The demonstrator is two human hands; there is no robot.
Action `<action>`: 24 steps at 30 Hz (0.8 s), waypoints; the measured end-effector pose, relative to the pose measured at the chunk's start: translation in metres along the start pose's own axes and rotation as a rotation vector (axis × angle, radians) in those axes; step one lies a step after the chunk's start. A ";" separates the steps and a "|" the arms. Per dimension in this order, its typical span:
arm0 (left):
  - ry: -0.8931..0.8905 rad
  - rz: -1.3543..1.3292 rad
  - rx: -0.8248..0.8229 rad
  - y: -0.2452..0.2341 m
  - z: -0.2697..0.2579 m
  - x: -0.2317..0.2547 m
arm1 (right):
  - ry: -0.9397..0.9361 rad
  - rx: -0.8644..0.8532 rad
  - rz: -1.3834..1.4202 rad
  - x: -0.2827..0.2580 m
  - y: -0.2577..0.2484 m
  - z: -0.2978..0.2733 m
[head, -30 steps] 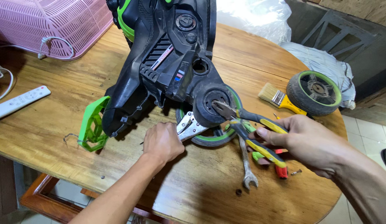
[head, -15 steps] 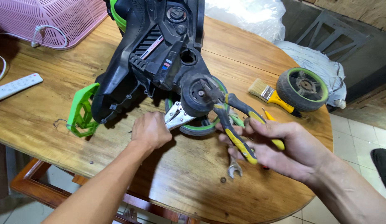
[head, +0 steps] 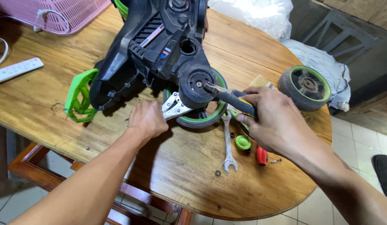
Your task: The person uses pliers and a wrench to remove a wheel from a green and black kick scooter on a wooden table. They briefly open a backpack to retrieve a wrench, then continue removing the wheel hub and axle components.
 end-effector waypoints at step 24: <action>0.003 0.085 -0.151 -0.007 0.000 0.022 | 0.025 0.017 -0.505 -0.012 -0.010 0.003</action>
Point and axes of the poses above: each hand's wrist, its own z-axis towards the middle knuckle, its own y-axis out of the palm, x = y × z, the point moved 5 cm from there along z, towards the middle knuckle, and after that the axes turned 7 degrees about -x, right-handed, at the moved point
